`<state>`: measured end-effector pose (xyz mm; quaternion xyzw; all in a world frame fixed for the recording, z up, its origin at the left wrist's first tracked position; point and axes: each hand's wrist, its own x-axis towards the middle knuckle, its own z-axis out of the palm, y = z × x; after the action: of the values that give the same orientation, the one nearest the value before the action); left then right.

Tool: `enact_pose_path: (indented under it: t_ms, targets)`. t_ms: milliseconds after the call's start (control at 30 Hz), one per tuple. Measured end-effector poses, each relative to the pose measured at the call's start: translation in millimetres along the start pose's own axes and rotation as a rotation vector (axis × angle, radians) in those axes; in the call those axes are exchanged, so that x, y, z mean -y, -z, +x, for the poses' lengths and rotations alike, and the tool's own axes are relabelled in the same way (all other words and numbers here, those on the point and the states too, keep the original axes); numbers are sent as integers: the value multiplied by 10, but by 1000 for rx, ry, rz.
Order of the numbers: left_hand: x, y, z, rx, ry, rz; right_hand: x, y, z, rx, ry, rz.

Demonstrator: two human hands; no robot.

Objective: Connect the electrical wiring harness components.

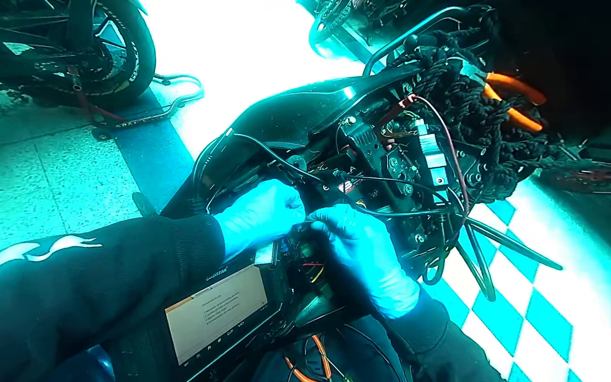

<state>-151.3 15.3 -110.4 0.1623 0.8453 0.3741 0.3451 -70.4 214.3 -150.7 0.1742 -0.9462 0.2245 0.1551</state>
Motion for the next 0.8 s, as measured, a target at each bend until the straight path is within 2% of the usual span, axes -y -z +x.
enact_pose_path:
  t_ms: [333,467,567,800]
  targets:
    - [15,-3,-2,6,-24,52,64,105,144,221,-51,-78]
    - [82,-23,-120,-155,-102,196,78,116,152,230,-109,-42]
    - [170,-84,-184,-278,-252,252,121,169,199,284,-174,10]
    - [120,-42,-115,-129,-162,79,108,166,196,319,-261,95]
